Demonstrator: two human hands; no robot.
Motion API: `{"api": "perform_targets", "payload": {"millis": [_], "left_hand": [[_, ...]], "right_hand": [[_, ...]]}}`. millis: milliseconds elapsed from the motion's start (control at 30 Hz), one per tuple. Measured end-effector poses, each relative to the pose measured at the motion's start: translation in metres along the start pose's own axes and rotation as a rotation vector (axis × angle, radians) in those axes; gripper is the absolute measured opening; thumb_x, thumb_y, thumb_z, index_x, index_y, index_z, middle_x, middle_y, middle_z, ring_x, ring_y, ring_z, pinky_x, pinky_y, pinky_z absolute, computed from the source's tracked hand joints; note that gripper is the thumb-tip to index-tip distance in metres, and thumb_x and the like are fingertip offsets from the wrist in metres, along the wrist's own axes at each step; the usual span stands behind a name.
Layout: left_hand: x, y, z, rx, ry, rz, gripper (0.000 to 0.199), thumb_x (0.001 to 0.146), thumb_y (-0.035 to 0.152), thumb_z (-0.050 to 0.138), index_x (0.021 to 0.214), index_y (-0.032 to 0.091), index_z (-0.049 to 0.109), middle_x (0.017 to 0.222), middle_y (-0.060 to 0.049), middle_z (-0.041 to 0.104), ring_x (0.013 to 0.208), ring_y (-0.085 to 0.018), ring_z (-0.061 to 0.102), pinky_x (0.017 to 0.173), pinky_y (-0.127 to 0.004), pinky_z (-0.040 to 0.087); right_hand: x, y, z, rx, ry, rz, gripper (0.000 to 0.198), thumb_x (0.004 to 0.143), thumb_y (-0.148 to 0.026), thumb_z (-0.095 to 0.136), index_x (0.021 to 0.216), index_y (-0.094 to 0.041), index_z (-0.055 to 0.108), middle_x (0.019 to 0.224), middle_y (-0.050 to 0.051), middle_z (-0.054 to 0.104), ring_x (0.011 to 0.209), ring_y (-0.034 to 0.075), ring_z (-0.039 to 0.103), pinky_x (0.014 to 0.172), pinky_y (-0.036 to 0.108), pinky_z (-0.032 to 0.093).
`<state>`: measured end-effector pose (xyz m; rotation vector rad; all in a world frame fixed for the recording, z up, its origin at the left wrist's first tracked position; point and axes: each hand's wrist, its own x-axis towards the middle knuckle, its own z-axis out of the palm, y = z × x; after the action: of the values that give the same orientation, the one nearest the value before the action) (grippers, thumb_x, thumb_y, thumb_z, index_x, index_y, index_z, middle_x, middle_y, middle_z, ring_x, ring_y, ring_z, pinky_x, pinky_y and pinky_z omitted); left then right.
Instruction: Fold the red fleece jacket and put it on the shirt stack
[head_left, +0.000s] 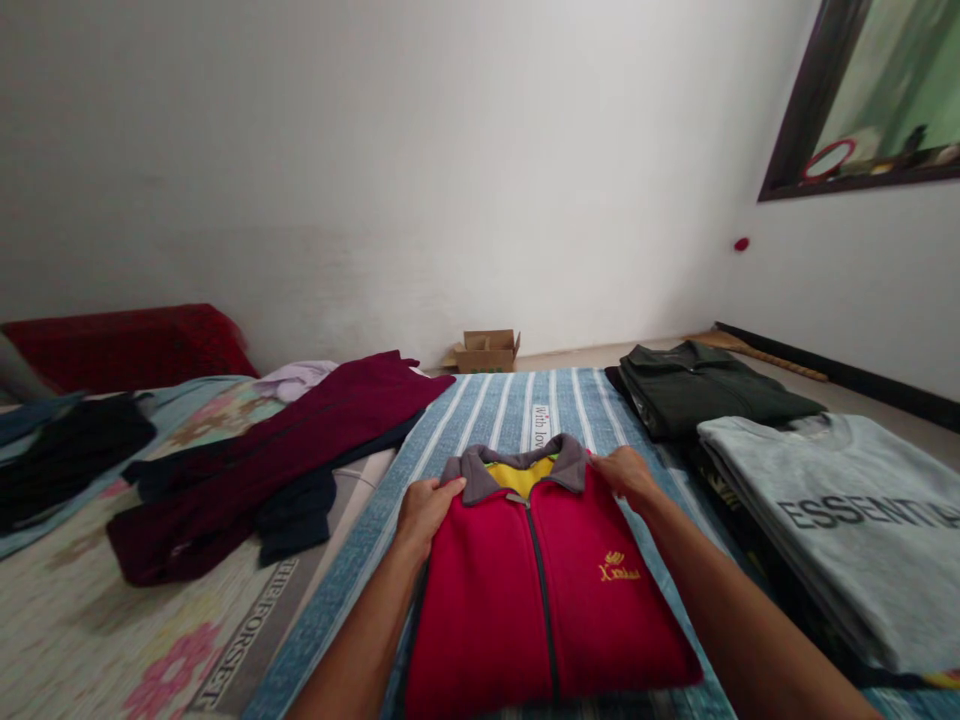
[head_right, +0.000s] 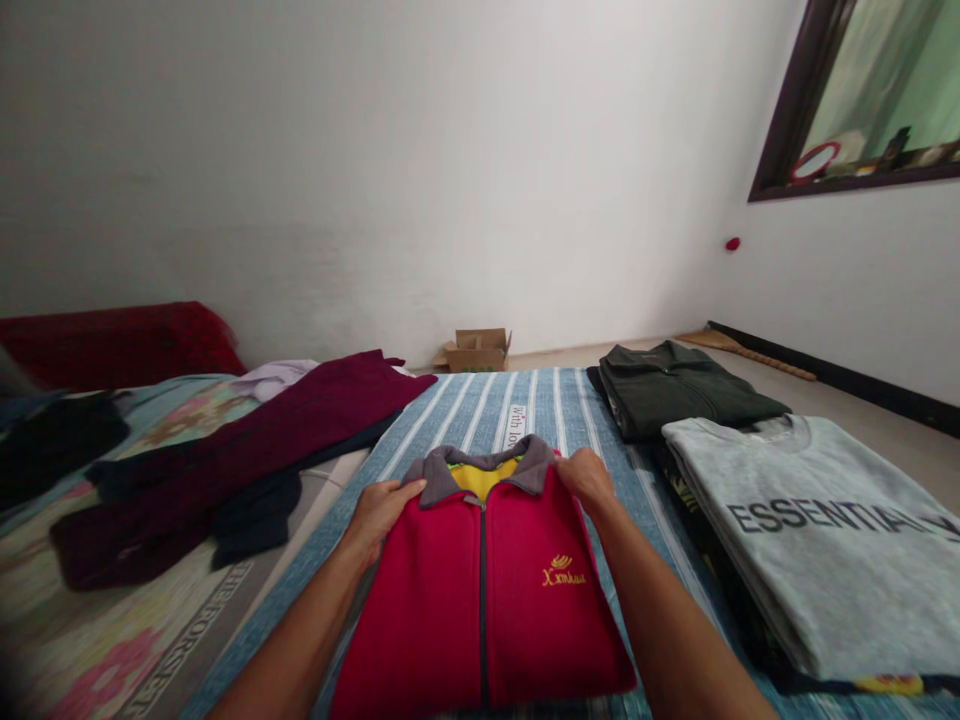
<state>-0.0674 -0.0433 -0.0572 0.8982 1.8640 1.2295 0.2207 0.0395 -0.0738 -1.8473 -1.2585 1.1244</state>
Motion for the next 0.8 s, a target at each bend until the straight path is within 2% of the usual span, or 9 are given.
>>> {"api": "perform_targets", "payload": {"millis": [167,367,600,800], "left_hand": [[-0.001,0.006,0.002,-0.198,-0.1,-0.073,0.009,0.066,0.02,0.068,0.071,0.014,0.064,0.062,-0.004,0.069,0.053,-0.019,0.064,0.05,-0.025,0.048],[0.008,0.007,-0.003,-0.454,-0.32,-0.27,0.019,0.064,0.018,0.071,0.078,0.01,0.062,0.064,-0.007,0.069,0.057,-0.022,0.067,0.06,-0.032,0.055],[0.023,0.005,0.003,-0.473,-0.319,-0.351,0.02,0.067,0.02,0.071,0.082,0.01,0.063,0.066,-0.008,0.07,0.059,-0.024,0.068,0.062,-0.034,0.056],[0.027,-0.002,0.008,-0.565,-0.313,-0.305,0.011,0.071,0.01,0.064,0.081,0.012,0.061,0.062,-0.006,0.069,0.056,-0.021,0.067,0.061,-0.033,0.056]], "right_hand": [[-0.004,-0.005,0.007,0.098,-0.108,0.087,0.02,0.067,-0.023,0.064,0.053,-0.019,0.051,0.043,0.002,0.05,0.042,0.015,0.05,0.039,0.024,0.028],[-0.007,-0.007,0.01,0.21,-0.159,0.136,0.017,0.07,-0.024,0.062,0.057,-0.017,0.052,0.045,0.001,0.052,0.041,0.012,0.046,0.037,0.022,0.031],[-0.011,-0.016,0.009,0.275,-0.126,0.063,0.019,0.07,-0.015,0.058,0.055,-0.019,0.047,0.04,-0.004,0.045,0.038,0.01,0.042,0.037,0.02,0.028],[-0.012,-0.012,0.01,0.257,-0.111,-0.035,0.025,0.077,-0.025,0.054,0.054,-0.019,0.049,0.045,0.0,0.052,0.04,0.011,0.047,0.038,0.021,0.03]]}}
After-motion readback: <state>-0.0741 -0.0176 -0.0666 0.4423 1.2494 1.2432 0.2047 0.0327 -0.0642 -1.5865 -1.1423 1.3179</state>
